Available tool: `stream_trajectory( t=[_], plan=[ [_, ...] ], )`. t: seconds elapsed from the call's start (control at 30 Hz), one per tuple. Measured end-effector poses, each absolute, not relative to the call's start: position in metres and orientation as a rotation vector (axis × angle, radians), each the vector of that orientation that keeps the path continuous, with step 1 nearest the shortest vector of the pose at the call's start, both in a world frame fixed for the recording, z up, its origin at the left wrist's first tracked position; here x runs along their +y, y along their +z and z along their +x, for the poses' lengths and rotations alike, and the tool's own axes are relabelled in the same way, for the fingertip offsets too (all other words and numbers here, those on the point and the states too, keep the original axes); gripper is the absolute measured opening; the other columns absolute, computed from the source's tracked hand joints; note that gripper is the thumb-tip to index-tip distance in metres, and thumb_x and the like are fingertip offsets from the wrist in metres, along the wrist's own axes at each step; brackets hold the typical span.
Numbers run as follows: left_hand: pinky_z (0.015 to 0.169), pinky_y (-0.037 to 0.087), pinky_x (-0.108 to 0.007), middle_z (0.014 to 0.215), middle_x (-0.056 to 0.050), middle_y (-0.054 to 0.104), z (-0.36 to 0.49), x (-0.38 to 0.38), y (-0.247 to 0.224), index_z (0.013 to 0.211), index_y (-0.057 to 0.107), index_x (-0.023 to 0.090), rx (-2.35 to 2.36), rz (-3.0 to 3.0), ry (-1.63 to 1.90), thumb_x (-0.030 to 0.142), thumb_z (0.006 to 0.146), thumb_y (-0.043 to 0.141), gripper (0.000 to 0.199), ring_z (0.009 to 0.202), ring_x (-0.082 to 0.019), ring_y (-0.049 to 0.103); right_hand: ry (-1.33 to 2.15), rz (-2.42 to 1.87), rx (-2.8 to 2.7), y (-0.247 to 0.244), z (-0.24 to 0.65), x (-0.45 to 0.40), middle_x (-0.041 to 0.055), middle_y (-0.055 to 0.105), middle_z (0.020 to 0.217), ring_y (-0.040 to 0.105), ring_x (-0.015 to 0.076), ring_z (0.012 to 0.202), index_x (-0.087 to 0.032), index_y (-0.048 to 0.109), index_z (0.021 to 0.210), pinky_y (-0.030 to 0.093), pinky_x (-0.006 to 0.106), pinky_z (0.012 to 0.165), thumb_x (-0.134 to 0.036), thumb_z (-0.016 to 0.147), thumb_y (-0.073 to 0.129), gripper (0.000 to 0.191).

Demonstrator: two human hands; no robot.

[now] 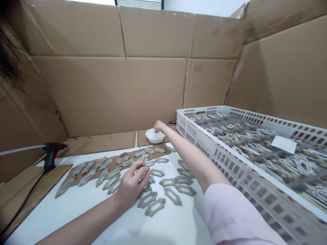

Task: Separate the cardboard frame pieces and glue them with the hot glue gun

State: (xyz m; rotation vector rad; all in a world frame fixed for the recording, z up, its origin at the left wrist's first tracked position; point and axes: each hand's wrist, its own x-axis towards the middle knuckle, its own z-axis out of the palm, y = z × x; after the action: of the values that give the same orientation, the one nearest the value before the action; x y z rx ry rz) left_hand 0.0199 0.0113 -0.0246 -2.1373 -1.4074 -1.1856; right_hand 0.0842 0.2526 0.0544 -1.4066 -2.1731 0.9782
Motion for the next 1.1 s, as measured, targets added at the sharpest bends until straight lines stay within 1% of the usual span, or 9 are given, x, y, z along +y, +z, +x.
stream_trajectory(
  t=[0.2,0.73,0.93,1.1],
  plan=[
    [0.066,0.046,-0.023,0.085,-0.005,0.052,0.021,0.01,-0.022,0.082,0.053,0.017,-1.415,-2.182,-1.185,0.015,0.081,0.042,0.011,0.071,-0.011,0.053,0.872,-1.507,-2.215,0.043,0.092,0.26,0.0057,0.053,0.107,0.053,0.0198,0.091,-0.014,0.052,0.105,0.045,0.037,0.076,-0.029,0.083,0.048,0.028],
    [0.065,0.045,-0.02,0.086,-0.004,0.051,0.02,0.012,-0.026,0.081,0.053,0.017,-1.375,-2.152,-1.185,0.014,0.079,0.045,0.008,0.07,-0.009,0.052,0.728,-1.31,-2.047,0.031,0.089,0.262,0.0067,0.054,0.104,0.055,0.0164,0.087,-0.014,0.05,0.107,0.046,0.036,0.073,-0.028,0.083,0.048,0.028],
    [0.064,0.045,-0.021,0.086,-0.004,0.051,0.02,0.011,-0.025,0.081,0.053,0.016,-1.371,-2.147,-1.165,0.014,0.079,0.045,0.009,0.07,-0.01,0.053,0.729,-1.22,-2.028,0.028,0.089,0.26,0.0061,0.055,0.1,0.056,0.0151,0.082,-0.013,0.05,0.105,0.047,0.034,0.07,-0.027,0.083,0.047,0.026],
    [0.065,0.046,-0.021,0.087,-0.005,0.052,0.02,0.011,-0.024,0.081,0.053,0.016,-1.371,-2.136,-1.164,0.014,0.079,0.045,0.008,0.07,-0.01,0.053,0.753,-1.173,-2.004,0.025,0.087,0.259,0.006,0.055,0.1,0.056,0.0153,0.084,-0.013,0.052,0.104,0.047,0.035,0.071,-0.027,0.083,0.047,0.025]
  ],
)
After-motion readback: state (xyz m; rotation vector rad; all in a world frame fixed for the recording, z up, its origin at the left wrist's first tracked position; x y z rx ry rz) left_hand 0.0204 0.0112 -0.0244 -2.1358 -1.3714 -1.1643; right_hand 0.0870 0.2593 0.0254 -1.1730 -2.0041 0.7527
